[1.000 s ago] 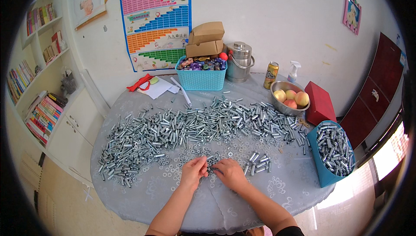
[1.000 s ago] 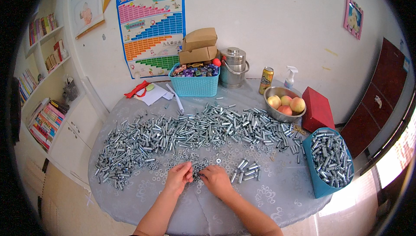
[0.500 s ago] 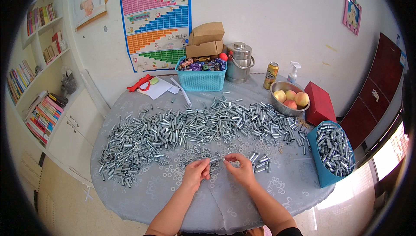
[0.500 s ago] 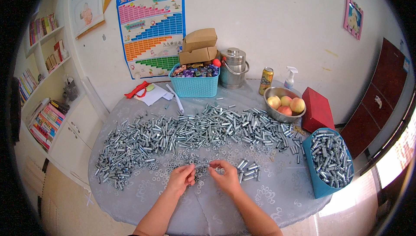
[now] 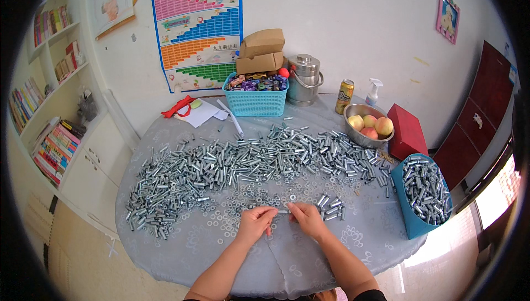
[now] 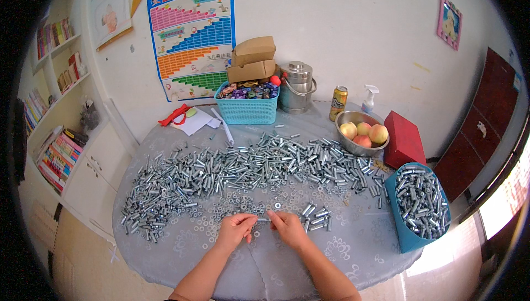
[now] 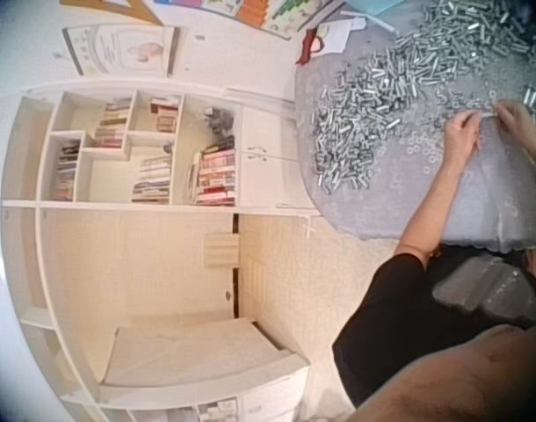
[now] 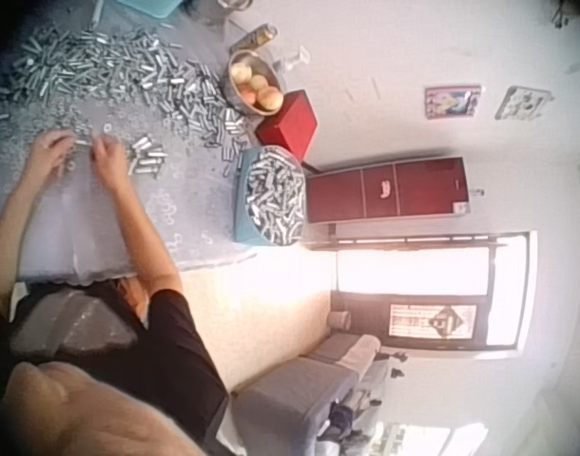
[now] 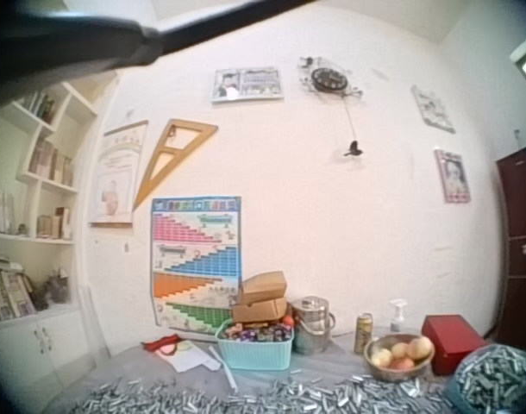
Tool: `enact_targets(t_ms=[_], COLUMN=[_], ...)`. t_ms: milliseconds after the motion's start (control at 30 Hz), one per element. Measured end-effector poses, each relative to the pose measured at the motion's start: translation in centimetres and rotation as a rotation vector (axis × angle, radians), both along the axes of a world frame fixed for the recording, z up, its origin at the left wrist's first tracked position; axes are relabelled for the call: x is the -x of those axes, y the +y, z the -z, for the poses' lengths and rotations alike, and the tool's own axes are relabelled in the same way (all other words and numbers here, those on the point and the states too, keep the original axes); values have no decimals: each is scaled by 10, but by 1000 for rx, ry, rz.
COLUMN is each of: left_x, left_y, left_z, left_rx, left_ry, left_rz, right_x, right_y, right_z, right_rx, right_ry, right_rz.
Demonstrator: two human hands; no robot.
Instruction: The person sits at a table covered with a large pile of metal bolts and washers. They repeatedly pick up a bolt and a washer, thread the washer onto the bolt, and place the assembled unit into a blue plastic bin. The person continues this repetitive assembly process throughout the video.
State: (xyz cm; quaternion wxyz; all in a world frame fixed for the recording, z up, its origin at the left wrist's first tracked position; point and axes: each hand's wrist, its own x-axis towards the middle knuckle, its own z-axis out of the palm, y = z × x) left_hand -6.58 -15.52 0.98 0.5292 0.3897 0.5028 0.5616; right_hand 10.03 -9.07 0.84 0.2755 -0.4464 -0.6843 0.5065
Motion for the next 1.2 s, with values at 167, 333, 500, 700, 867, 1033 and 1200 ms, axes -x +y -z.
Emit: enact_targets(t_ms=[167, 333, 500, 700, 867, 1033, 1200], left_x=[-3, 2, 4, -2, -11, -19, -10], left_y=[-2, 3, 5, 5, 1, 1, 6], left_z=[-2, 5, 6, 5, 10, 9, 13], left_rx=[-15, 16, 22, -2, -79, -151, -102], left_ry=[-143, -247, -237, -182, -39, -23, 38], left_rz=[12, -111, -123, -135, -77, 30, -82], right_x=[4, 0, 4, -5, 0, -26, -58], right_y=[0, -1, -8, 0, 0, 23, 29], right_z=[1, 8, -3, 3, 2, 0, -14], right_rx=[-3, -45, -124, -45, 81, 23, -205], right_ry=[68, 351, 231, 146, 430, 317, -238], right_rz=[74, -137, -67, -63, -98, 78, 248])
